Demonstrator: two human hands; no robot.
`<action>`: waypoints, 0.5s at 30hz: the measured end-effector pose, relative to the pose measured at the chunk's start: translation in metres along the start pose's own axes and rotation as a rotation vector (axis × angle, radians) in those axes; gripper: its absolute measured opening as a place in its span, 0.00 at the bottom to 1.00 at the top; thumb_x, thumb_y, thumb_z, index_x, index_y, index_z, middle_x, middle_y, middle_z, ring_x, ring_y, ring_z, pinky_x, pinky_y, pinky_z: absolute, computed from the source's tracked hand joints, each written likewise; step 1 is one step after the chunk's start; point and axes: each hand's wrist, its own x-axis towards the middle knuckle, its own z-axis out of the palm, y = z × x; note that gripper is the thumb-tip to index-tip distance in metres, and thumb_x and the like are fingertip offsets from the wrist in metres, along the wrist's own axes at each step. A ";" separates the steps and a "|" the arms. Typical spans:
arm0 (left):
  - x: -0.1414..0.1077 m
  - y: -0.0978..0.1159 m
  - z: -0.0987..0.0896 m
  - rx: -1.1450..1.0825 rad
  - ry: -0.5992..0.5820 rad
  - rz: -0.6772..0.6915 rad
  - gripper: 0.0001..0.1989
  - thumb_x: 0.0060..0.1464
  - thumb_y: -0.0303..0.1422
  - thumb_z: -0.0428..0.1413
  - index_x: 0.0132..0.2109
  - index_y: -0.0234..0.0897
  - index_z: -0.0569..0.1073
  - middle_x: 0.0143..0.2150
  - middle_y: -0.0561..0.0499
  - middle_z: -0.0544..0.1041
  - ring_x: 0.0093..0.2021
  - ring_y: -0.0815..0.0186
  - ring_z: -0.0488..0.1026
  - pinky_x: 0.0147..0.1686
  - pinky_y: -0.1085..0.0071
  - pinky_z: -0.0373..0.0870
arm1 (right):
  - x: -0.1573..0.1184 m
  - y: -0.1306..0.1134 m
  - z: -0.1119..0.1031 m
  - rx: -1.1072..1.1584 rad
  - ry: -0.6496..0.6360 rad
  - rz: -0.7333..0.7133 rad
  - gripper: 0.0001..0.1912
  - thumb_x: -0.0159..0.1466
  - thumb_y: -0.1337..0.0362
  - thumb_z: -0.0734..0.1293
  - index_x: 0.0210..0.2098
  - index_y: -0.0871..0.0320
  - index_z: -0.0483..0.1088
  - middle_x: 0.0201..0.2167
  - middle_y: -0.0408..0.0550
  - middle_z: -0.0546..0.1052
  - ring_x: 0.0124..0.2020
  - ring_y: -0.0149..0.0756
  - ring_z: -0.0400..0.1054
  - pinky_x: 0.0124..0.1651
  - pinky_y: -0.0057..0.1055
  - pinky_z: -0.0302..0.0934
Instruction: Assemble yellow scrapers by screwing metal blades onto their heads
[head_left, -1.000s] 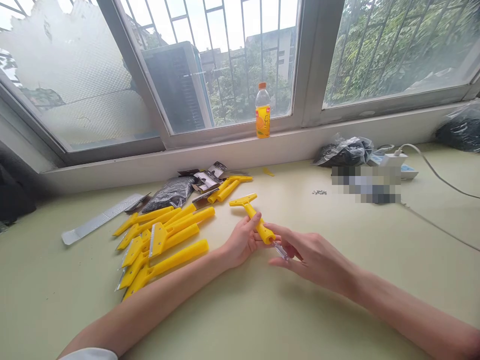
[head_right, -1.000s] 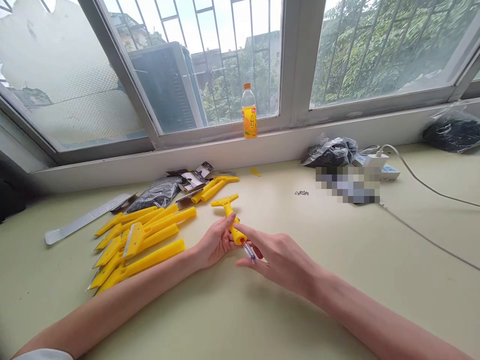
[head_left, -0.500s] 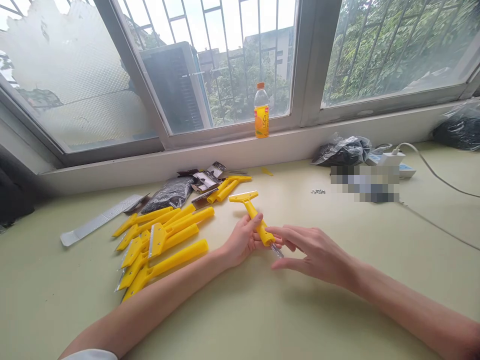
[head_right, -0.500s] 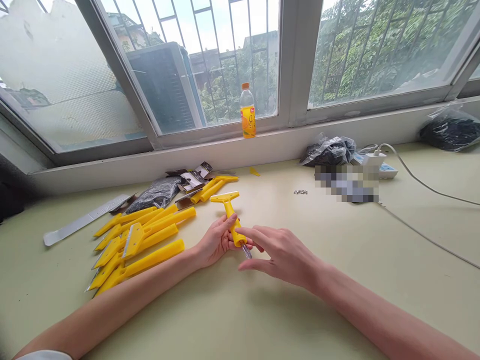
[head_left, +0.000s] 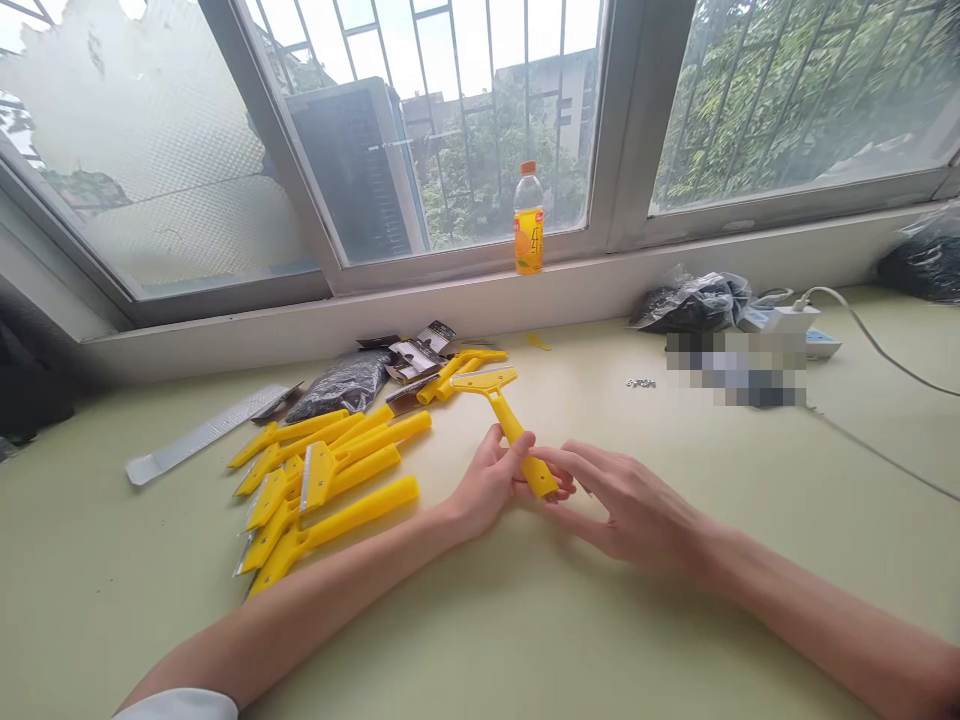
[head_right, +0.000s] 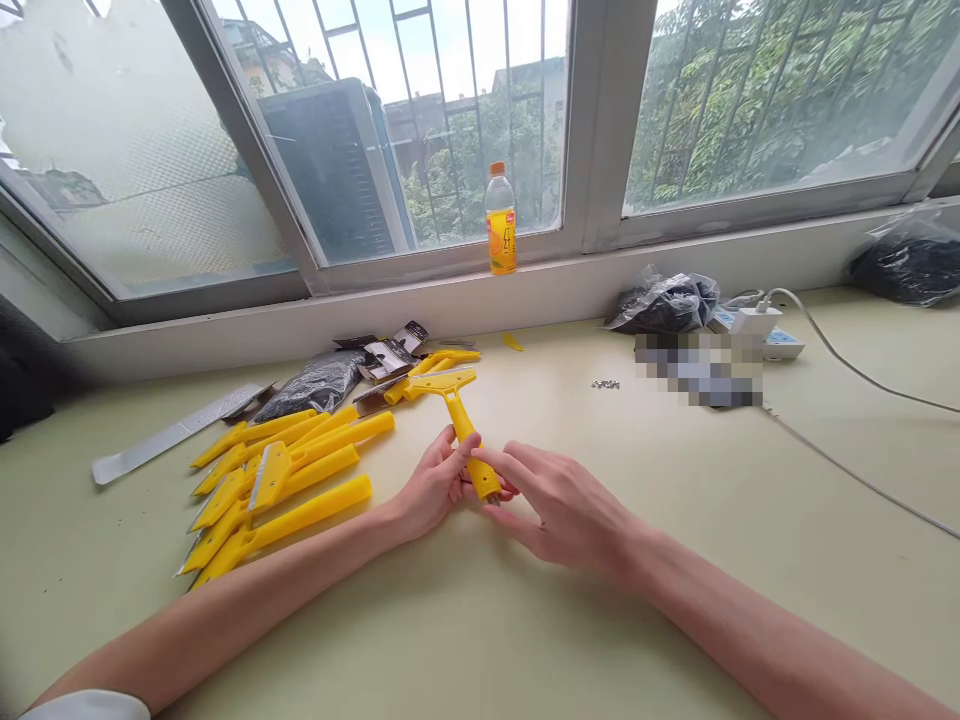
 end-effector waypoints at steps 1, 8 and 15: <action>0.000 0.000 0.000 -0.006 0.014 0.013 0.22 0.62 0.48 0.56 0.47 0.39 0.56 0.37 0.44 0.81 0.33 0.56 0.82 0.33 0.63 0.79 | 0.000 0.000 -0.001 0.007 -0.010 -0.011 0.24 0.71 0.62 0.63 0.65 0.51 0.57 0.38 0.45 0.72 0.35 0.33 0.68 0.39 0.31 0.62; -0.001 -0.001 -0.002 0.054 -0.033 -0.015 0.22 0.62 0.49 0.55 0.47 0.40 0.56 0.37 0.46 0.79 0.29 0.56 0.82 0.27 0.63 0.79 | -0.001 0.004 -0.004 -0.050 -0.089 -0.149 0.27 0.69 0.59 0.67 0.65 0.54 0.59 0.40 0.48 0.74 0.38 0.36 0.68 0.44 0.36 0.64; -0.003 0.002 0.000 0.142 -0.030 0.017 0.20 0.62 0.49 0.55 0.46 0.40 0.57 0.38 0.48 0.78 0.33 0.57 0.82 0.26 0.67 0.78 | 0.000 0.000 0.001 -0.048 0.015 -0.106 0.16 0.72 0.61 0.63 0.58 0.54 0.64 0.35 0.44 0.75 0.33 0.33 0.67 0.39 0.33 0.62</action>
